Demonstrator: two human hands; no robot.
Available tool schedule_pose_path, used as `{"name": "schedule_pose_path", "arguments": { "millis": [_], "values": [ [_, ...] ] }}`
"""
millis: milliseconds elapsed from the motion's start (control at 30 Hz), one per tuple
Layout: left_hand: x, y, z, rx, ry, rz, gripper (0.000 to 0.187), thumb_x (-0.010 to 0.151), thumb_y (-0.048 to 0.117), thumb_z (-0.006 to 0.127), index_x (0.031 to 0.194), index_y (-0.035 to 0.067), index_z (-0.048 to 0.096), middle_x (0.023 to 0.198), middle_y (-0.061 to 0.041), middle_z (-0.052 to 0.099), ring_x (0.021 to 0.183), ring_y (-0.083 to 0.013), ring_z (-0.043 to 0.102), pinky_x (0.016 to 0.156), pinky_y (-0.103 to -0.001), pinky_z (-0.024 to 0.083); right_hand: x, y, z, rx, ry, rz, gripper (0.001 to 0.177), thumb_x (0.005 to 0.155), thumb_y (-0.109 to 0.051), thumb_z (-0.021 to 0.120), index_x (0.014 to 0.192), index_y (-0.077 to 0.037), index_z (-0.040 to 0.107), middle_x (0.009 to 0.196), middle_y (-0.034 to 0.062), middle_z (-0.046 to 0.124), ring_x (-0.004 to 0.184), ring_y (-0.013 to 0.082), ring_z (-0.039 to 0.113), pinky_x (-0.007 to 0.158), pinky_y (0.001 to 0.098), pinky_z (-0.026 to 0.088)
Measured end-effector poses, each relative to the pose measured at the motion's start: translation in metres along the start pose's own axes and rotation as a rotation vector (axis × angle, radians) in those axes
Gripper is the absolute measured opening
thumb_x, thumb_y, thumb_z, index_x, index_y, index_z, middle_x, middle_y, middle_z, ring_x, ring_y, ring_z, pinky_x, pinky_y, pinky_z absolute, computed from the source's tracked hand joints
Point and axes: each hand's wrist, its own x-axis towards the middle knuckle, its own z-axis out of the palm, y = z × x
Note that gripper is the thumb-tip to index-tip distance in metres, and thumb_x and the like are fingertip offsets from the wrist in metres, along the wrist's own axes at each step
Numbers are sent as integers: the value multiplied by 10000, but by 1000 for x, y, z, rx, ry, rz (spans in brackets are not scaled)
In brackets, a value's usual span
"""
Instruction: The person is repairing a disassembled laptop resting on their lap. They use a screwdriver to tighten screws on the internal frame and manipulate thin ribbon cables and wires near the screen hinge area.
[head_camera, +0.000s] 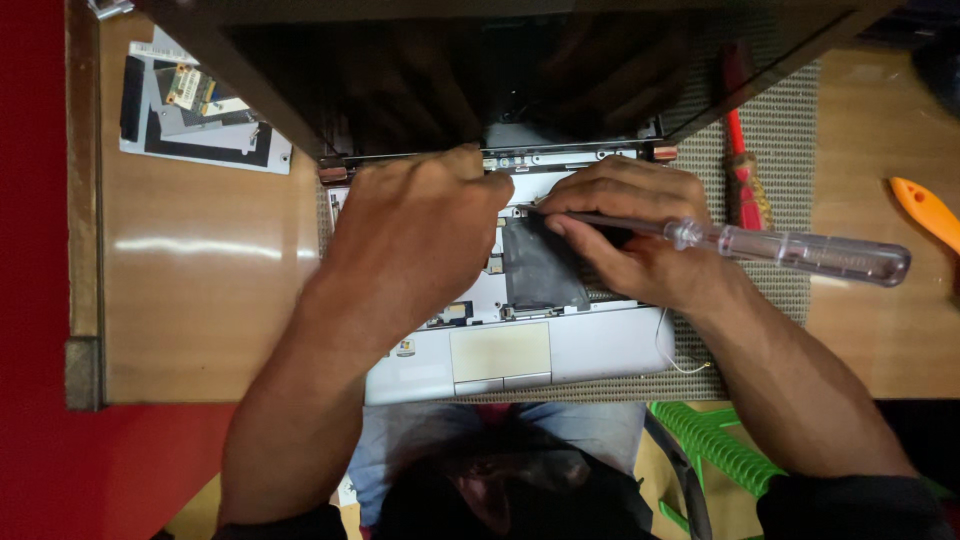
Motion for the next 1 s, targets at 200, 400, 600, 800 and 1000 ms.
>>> {"name": "schedule_pose_path", "arguments": {
  "millis": [200,400,600,800,1000],
  "values": [
    [-1,-1,5,-19,65,-5,126,811,37,612,823,111,713,759,-93,643,625,-450,661,473,-593,499,1,-2,0,15,-14,-1,100,980,-19,681,989,70,726,958,201,750,858,318,746,808,379,594],
    [-1,-3,-1,-67,0,6,138,834,25,599,840,110,707,777,-75,638,642,-455,655,479,-615,487,-2,0,3,39,11,38,83,967,6,705,1011,69,736,966,192,756,877,301,750,835,366,614],
    [1,1,0,-92,-21,0,202,805,-12,576,905,87,721,804,-117,650,670,-454,667,510,-612,499,-4,2,2,39,23,57,101,975,-9,709,1028,75,725,989,207,754,877,296,757,804,351,633],
    [2,1,4,-49,-36,-14,178,825,37,565,888,96,722,811,-123,669,634,-473,667,521,-627,521,-2,-1,1,22,15,34,83,967,2,717,1009,71,736,969,200,755,874,303,753,825,367,614],
    [1,-3,-8,-258,-94,-27,169,884,-11,548,851,120,650,789,-78,643,656,-431,593,532,-598,424,2,-4,-1,4,-14,10,105,997,-21,685,1016,71,732,972,196,747,868,306,740,797,364,592]
  ]
}}
